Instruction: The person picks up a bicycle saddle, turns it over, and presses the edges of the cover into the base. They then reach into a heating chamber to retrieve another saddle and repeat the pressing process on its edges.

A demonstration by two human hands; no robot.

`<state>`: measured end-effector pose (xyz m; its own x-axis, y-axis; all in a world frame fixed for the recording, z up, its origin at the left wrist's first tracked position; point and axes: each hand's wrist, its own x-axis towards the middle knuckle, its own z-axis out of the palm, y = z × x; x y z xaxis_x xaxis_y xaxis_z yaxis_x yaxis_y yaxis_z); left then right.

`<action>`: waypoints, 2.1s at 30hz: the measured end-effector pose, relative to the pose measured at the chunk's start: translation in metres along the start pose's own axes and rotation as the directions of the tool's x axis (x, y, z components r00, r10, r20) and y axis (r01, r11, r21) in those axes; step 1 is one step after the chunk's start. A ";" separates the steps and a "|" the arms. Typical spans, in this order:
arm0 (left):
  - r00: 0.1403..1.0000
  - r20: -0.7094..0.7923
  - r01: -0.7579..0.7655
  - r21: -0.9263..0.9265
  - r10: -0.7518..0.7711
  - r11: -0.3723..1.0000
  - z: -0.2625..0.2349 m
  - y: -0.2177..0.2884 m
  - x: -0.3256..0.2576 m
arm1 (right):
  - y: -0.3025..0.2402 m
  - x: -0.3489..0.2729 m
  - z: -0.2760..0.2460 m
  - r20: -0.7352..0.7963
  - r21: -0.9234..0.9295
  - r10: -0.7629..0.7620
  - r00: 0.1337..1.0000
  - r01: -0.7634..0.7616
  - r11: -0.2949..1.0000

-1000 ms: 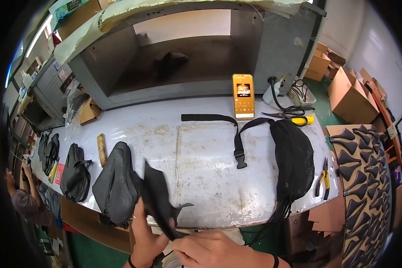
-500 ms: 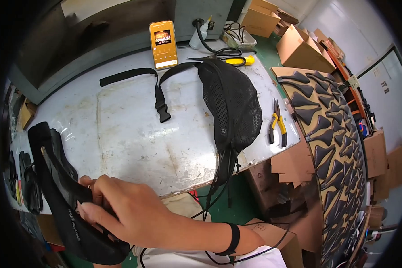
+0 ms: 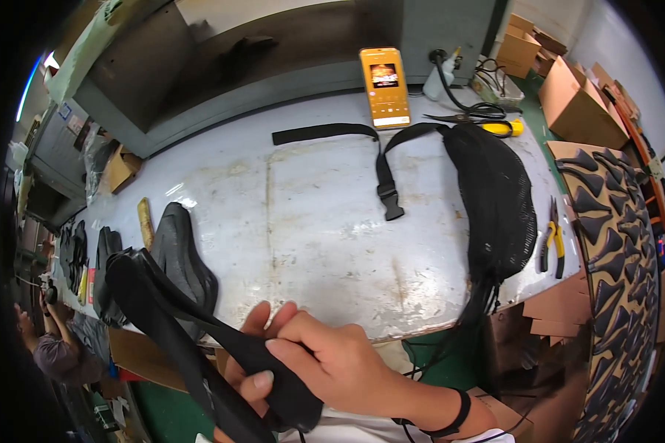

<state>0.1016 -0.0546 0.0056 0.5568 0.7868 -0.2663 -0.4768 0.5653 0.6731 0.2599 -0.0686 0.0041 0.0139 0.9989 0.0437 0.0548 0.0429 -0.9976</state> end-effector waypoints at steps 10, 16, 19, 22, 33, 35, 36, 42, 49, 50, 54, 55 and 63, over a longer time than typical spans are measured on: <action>0.948 -0.056 0.307 0.426 -0.314 0.851 -0.014 0.017 -0.017 | 0.002 -0.005 -0.006 0.067 -0.015 0.202 0.977 -0.201 0.979; 0.931 0.082 0.277 0.480 -0.357 0.832 -0.010 0.031 -0.014 | 0.011 0.000 0.001 0.128 -0.049 0.185 0.974 -0.181 0.982; 0.841 0.217 0.343 0.493 -0.495 0.799 -0.049 0.014 -0.019 | 0.017 -0.003 0.015 0.156 0.210 0.254 0.955 -0.283 0.936; 0.891 0.224 0.200 0.588 -0.396 0.784 -0.044 0.021 -0.013 | 0.017 -0.005 0.019 0.193 0.533 0.423 0.885 -0.457 0.712; 0.812 0.340 0.360 0.349 -0.474 0.865 -0.075 0.024 -0.013 | 0.023 -0.035 0.015 0.288 0.627 0.387 0.876 -0.478 0.615; 0.721 0.367 0.388 0.489 -0.588 0.781 -0.071 0.033 0.010 | 0.024 -0.037 0.013 0.240 0.616 0.438 0.866 -0.485 0.621; 0.920 -0.014 0.368 0.379 -0.392 0.849 -0.028 0.049 -0.004 | 0.024 -0.036 0.012 0.202 0.523 0.407 0.891 -0.450 0.724; 0.907 -0.141 0.414 0.469 -0.397 0.780 -0.019 0.043 0.005 | 0.019 -0.011 0.000 0.047 -0.061 0.049 0.998 -0.046 0.997; 0.964 -0.032 0.249 0.441 -0.262 0.862 -0.042 0.038 -0.008 | 0.005 -0.015 0.006 0.067 0.634 0.257 0.964 -0.240 0.735; 0.972 -0.026 0.222 0.441 -0.235 0.869 -0.038 0.038 -0.007 | 0.005 -0.017 0.006 0.074 0.636 0.253 0.965 -0.241 0.733; 0.990 0.023 0.113 0.440 -0.137 0.891 -0.035 0.042 -0.008 | 0.020 -0.018 0.010 0.200 0.621 0.132 0.971 -0.230 0.750; 0.991 0.052 0.090 0.433 -0.124 0.897 -0.035 0.038 -0.003 | 0.026 -0.019 0.009 0.202 0.631 0.043 0.979 -0.163 0.758; 0.982 0.179 -0.122 0.383 0.057 0.916 -0.031 0.031 0.011 | 0.030 -0.020 0.018 0.221 0.724 -0.041 0.974 -0.136 0.676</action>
<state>0.0719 -0.0212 0.0021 0.6414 0.7607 -0.1002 -0.2446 0.3265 0.9130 0.2433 -0.0870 -0.0272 -0.2092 0.9753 0.0716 -0.6881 -0.0947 -0.7194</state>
